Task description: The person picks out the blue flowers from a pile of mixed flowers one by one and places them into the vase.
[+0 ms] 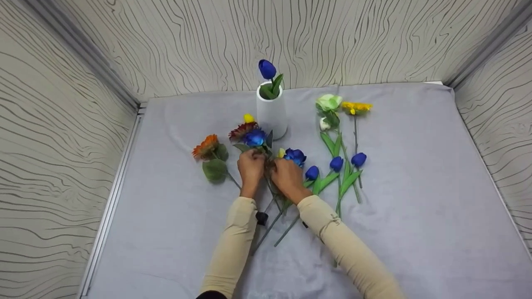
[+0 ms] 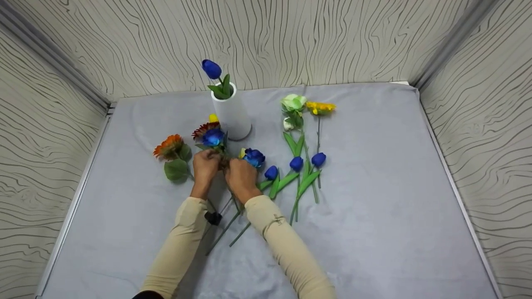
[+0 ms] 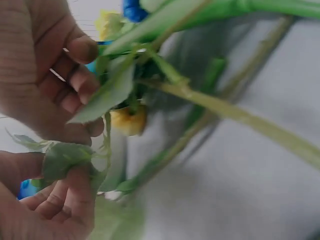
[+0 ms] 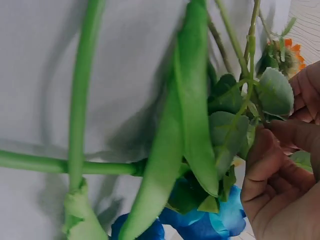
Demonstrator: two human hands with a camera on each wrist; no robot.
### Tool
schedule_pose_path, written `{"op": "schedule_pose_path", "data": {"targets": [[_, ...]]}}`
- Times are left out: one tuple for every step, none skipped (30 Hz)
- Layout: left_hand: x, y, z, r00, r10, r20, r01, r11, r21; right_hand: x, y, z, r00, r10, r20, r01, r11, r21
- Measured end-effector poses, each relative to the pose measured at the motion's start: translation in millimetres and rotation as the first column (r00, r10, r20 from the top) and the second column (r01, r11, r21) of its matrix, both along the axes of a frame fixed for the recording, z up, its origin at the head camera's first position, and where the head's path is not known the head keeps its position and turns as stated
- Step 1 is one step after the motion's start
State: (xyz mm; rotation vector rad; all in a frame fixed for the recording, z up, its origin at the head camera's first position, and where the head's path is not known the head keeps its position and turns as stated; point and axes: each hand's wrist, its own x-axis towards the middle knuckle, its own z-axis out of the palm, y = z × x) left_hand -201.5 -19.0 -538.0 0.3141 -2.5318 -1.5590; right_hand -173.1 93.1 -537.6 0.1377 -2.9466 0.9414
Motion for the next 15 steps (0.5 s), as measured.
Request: {"op": "schedule_pose_path", "data": {"targets": [[0.0,-0.8,3.7,1.000,0.001,-0.003,-0.001,1.000,0.008,0.0,0,1.4,1.000,0.004,-0.020,-0.004,1.000,-0.019],[0.2,-1.7,7.5,1.000,0.005,-0.006,-0.005,1.000,0.018,0.0,1,2.7,0.999,0.008,-0.041,-0.009,0.999,-0.037],[0.2,-2.5,11.4,1.000,0.009,-0.013,-0.008,1.000,0.027,-0.1,1,4.0,0.998,0.016,-0.063,-0.019,0.998,-0.056],[0.5,-3.4,15.6,1.000,0.011,-0.020,-0.010,0.999,0.036,-0.3,1,5.2,0.996,0.025,-0.089,-0.032,0.997,-0.071],[0.9,-4.3,19.9,1.000,0.013,-0.028,-0.012,0.999,0.041,-0.5,2,6.9,0.993,0.033,-0.111,-0.043,0.995,-0.088],[1.3,-5.2,24.4,0.999,0.015,-0.041,-0.013,0.999,0.041,-0.7,3,8.9,0.990,0.039,-0.132,-0.054,0.993,-0.107],[1.5,-6.3,28.9,0.998,0.017,-0.055,-0.015,0.999,0.041,-1.0,3,10.8,0.987,0.042,-0.152,-0.062,0.990,-0.125],[1.7,-7.4,33.5,0.997,0.022,-0.070,-0.019,0.999,0.042,-1.6,4,13.1,0.985,0.044,-0.168,-0.069,0.987,-0.146],[1.6,-8.4,38.2,0.995,0.024,-0.092,-0.020,0.999,0.046,-2.5,6,15.3,0.983,0.042,-0.181,-0.073,0.983,-0.169],[1.7,-9.4,42.8,0.993,0.027,-0.112,-0.021,0.999,0.049,-3.6,7,17.6,0.981,0.036,-0.191,-0.074,0.979,-0.191],[1.7,-10.5,47.2,0.990,0.029,-0.139,-0.022,0.998,0.054,-4.8,9,20.0,0.980,0.026,-0.195,-0.068,0.975,-0.214],[1.4,-11.4,51.5,0.985,0.031,-0.170,-0.021,0.998,0.058,-6.1,11,22.4,0.980,0.018,-0.201,-0.065,0.970,-0.235],[1.1,-12.1,55.8,0.980,0.034,-0.198,-0.022,0.998,0.064,-7.6,12,24.4,0.979,0.009,-0.203,-0.061,0.966,-0.252],[1.2,-12.6,60.0,0.973,0.037,-0.228,-0.021,0.997,0.070,-9.3,14,26.6,0.979,0.001,-0.204,-0.056,0.963,-0.264],[1.3,-13.0,64.1,0.965,0.039,-0.259,-0.021,0.997,0.069,-10.9,16,28.6,0.979,-0.005,-0.203,-0.052,0.960,-0.276]]}}
